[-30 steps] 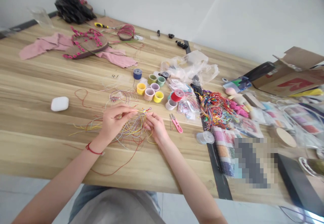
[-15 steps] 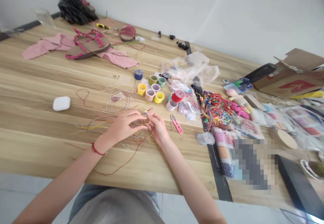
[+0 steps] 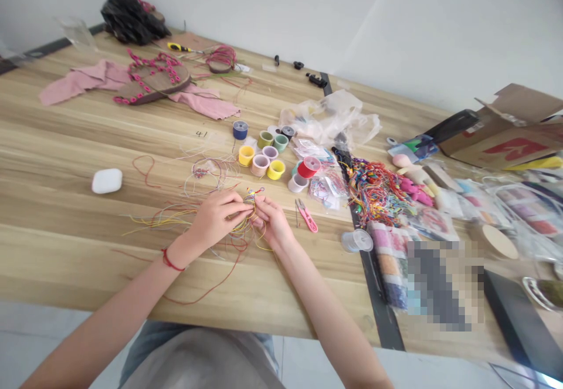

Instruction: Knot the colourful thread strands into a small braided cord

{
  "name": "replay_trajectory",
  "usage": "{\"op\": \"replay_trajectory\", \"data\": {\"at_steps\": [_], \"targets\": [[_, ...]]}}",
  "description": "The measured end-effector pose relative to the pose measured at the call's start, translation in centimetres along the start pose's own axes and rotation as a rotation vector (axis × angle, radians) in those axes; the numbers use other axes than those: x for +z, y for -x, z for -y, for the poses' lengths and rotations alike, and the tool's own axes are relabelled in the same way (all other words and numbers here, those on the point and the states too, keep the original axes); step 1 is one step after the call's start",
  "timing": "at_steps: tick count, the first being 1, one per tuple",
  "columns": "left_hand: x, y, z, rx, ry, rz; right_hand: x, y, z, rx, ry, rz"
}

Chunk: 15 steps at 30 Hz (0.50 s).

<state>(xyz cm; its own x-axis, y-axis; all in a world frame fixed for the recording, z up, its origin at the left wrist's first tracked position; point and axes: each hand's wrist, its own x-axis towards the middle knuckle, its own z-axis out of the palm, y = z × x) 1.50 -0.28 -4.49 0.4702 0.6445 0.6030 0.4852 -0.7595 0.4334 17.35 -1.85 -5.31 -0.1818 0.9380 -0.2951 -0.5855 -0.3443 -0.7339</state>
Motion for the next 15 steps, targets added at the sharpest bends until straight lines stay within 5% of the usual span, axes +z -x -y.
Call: {"op": "replay_trajectory", "data": {"at_steps": [6, 15], "targets": [[0.5, 0.66, 0.04, 0.023, -0.135, -0.074, 0.22, 0.19, 0.05, 0.011, 0.024, 0.017], [-0.26, 0.01, 0.29, 0.124, -0.121, 0.034, 0.17, 0.25, 0.18, 0.036, 0.021, 0.058]]}}
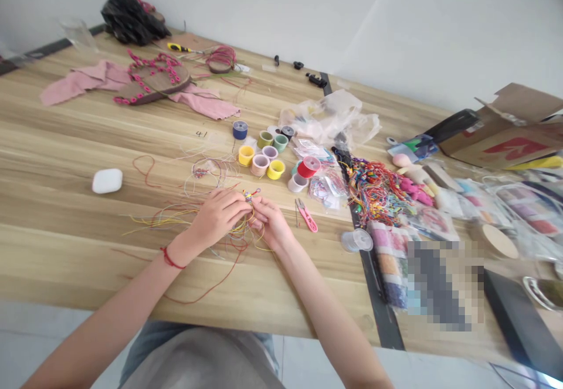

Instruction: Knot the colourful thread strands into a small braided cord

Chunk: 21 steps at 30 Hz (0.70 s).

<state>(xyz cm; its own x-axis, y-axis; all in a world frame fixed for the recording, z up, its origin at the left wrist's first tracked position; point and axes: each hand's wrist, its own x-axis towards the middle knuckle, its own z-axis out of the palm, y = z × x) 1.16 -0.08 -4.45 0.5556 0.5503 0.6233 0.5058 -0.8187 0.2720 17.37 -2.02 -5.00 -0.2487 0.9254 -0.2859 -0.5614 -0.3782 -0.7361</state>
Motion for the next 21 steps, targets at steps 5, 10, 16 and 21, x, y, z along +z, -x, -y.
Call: {"op": "replay_trajectory", "data": {"at_steps": [5, 10, 16, 21], "targets": [[0.1, 0.1, 0.1, -0.044, 0.036, 0.033, 0.1, 0.0, 0.0, -0.009, 0.004, -0.011], [-0.4, -0.4, 0.0, -0.247, 0.296, -0.023, 0.1, 0.1, 0.1, -0.016, 0.0, -0.005], [-1.8, -1.0, 0.8, -0.594, 1.045, -0.16, -0.3, -0.2, -0.1, -0.019, -0.005, -0.005], [-2.3, -0.6, 1.2, -0.459, 0.386, -0.11, -0.5, -0.3, -0.1, -0.03, -0.007, -0.016]]}}
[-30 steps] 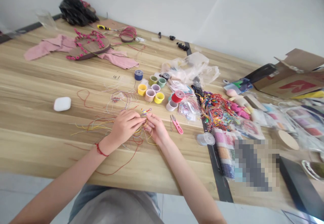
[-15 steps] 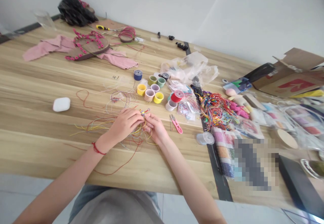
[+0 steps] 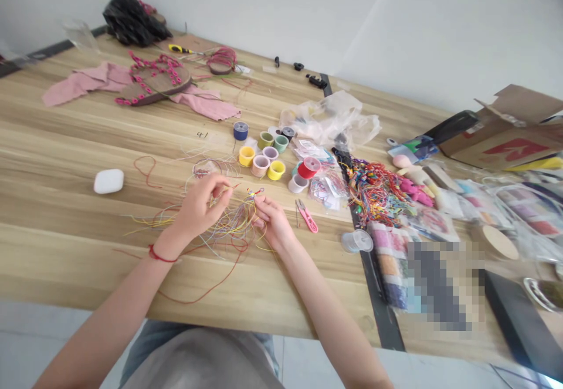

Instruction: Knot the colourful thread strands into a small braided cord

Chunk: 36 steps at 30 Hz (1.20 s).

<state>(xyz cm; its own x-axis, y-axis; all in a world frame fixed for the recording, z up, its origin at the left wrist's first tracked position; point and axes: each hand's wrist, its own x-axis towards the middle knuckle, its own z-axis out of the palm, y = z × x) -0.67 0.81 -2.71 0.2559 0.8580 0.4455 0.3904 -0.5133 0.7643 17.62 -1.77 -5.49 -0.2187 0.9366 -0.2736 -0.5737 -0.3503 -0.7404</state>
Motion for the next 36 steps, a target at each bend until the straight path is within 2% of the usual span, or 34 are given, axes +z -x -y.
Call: {"op": "replay_trajectory", "data": {"at_steps": [3, 5, 6, 8, 12, 14, 16, 18, 21, 23, 25, 31, 36], "targets": [[0.1, 0.1, 0.1, 0.117, -0.437, -0.011, 0.0, 0.1, 0.1, -0.004, 0.001, -0.004], [0.1, 0.0, 0.2, 0.082, -0.481, -0.06, 0.1, 0.1, 0.1, -0.006, -0.004, -0.009], [0.1, -0.1, 0.3, 0.047, -0.423, -0.076, 0.1, 0.1, 0.1, -0.007, -0.006, -0.012], [0.0, -0.4, 0.3, -0.045, -0.152, -0.064, 0.1, 0.1, 0.1, -0.009, -0.004, -0.024], [-0.3, -0.7, -0.3, -0.224, 0.586, 0.128, 0.1, 0.1, 0.0, -0.013, 0.006, -0.042], [-0.3, -0.5, -0.6, -0.242, 0.716, 0.2, 0.2, 0.1, 0.0, -0.022, 0.022, -0.049], [-0.1, -0.2, -0.7, -0.206, 0.58, 0.209, 0.2, 0.1, -0.1, -0.034, 0.043, -0.052], [0.3, 0.1, -0.6, -0.107, 0.283, 0.2, 0.3, 0.2, -0.1, -0.042, 0.056, -0.05], [0.9, 0.4, -0.2, 0.139, -0.112, 0.195, 0.4, 0.2, 0.0, -0.043, 0.058, -0.045], [1.2, 0.4, 0.1, 0.299, -0.265, 0.164, 0.5, 0.2, 0.0, -0.046, 0.054, -0.044], [1.3, 0.4, 0.3, 0.39, -0.363, 0.122, 0.5, 0.2, 0.0, -0.048, 0.052, -0.049], [0.9, 0.4, 0.4, 0.439, -0.493, 0.008, 0.6, 0.2, -0.2, -0.037, 0.067, -0.065], [0.5, 0.3, 0.6, 0.422, -0.534, 0.004, 0.7, 0.1, -0.3, -0.061, 0.041, -0.081]]}}
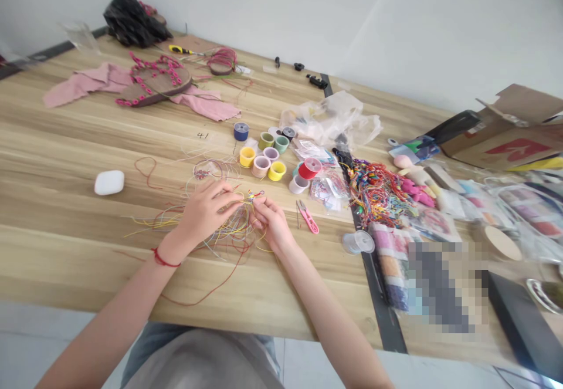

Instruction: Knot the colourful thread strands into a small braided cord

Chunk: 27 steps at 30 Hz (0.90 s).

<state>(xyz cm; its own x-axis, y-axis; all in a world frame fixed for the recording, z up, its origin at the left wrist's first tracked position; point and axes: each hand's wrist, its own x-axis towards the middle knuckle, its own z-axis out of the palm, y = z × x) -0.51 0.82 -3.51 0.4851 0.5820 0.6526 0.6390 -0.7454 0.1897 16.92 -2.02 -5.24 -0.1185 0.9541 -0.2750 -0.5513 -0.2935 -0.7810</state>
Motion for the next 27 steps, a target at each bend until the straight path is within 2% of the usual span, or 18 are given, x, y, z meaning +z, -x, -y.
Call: {"op": "replay_trajectory", "data": {"at_steps": [3, 7, 19, 27], "targets": [[0.0, -0.1, 0.0, -0.002, 0.018, 0.053, 0.0, 0.0, -0.1, -0.018, -0.005, -0.011], [0.3, -0.1, -0.4, -0.091, 0.137, 0.108, 0.0, 0.0, -0.1, -0.03, 0.002, -0.003], [1.1, 0.2, -0.8, -0.132, 0.184, -0.01, 0.1, 0.1, -0.4, -0.017, 0.036, 0.016], [1.1, 0.4, -0.6, -0.167, 0.249, 0.047, 0.1, 0.0, -0.5, -0.009, 0.021, 0.007]]}}
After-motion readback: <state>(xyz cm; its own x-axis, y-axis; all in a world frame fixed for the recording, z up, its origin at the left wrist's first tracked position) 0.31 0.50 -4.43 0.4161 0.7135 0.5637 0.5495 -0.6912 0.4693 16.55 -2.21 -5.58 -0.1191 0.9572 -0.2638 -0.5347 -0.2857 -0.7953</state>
